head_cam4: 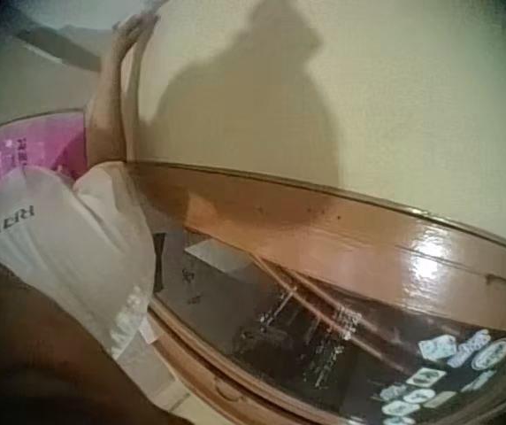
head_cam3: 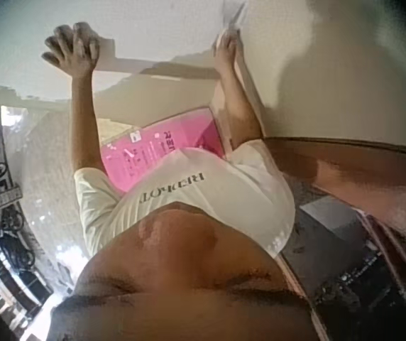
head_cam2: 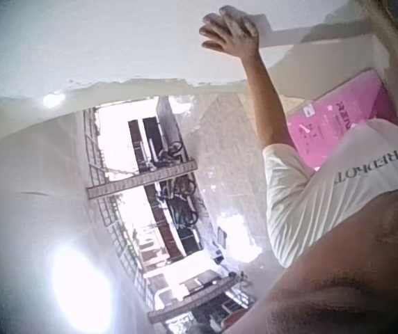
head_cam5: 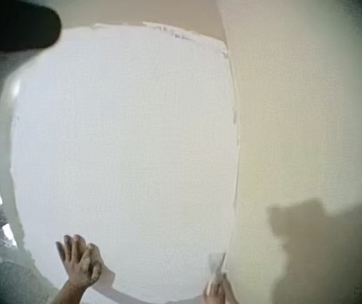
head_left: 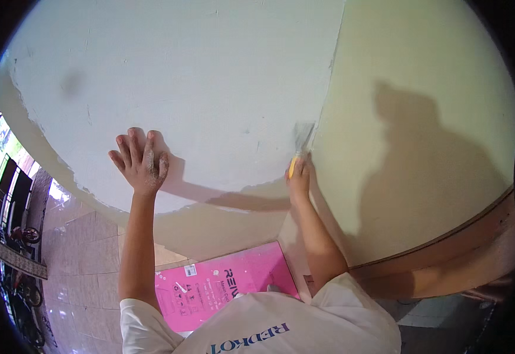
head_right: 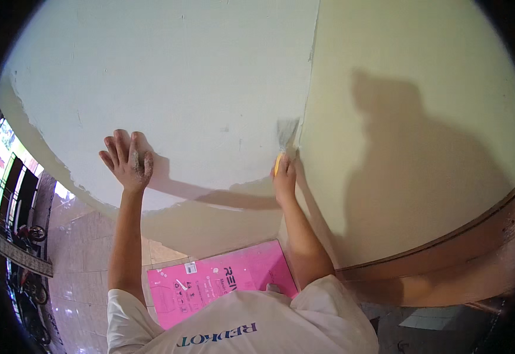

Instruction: The person applies and smooths wall putty onto a wall surface using a putty knife.

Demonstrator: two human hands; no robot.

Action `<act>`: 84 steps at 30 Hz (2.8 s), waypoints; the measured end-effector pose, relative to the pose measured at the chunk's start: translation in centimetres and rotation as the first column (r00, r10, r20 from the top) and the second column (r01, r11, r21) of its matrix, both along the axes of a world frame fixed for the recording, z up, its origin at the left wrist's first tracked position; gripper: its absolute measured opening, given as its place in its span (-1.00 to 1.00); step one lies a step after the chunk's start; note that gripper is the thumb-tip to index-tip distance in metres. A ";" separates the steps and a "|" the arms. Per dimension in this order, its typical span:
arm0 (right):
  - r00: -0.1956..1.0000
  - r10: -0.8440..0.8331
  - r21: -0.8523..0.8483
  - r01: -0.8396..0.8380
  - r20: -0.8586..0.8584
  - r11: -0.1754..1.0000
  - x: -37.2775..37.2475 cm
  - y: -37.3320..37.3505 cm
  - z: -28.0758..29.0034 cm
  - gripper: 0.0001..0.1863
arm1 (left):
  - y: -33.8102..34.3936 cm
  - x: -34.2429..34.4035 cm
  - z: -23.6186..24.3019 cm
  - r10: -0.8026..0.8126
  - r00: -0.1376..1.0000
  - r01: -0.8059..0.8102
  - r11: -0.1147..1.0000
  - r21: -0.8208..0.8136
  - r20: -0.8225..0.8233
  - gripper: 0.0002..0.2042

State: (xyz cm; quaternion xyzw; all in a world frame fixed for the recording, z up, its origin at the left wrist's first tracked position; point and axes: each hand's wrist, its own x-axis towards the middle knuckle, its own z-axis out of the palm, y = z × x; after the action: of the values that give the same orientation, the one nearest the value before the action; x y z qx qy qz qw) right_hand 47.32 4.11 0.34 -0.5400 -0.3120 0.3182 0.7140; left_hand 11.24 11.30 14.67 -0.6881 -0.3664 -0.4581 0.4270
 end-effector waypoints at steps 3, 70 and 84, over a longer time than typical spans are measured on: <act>0.997 0.039 0.075 -0.033 -0.067 0.997 -0.3 -0.3 5.9 -0.53 | -0.2 -0.3 0.1 0.008 1.000 -0.008 1.000 -0.009 -0.005 -0.51; 0.980 -0.002 -0.133 0.029 0.197 0.991 0.7 -2.3 -8.7 -0.47 | -0.2 1.3 -12.8 -0.016 0.997 0.007 0.993 -0.118 -0.076 -0.44; 0.978 0.020 -0.254 0.034 0.206 0.967 2.4 -5.1 -15.6 -0.45 | -0.6 1.9 -14.1 -0.046 0.997 0.035 0.987 -0.157 -0.065 -0.37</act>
State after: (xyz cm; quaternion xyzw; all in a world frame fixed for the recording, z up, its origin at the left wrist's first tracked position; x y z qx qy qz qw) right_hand 49.75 -0.95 -15.28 -0.6589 -0.3390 0.2952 0.6031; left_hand 13.17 10.71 0.61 -0.7420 -0.3720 -0.4128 0.3751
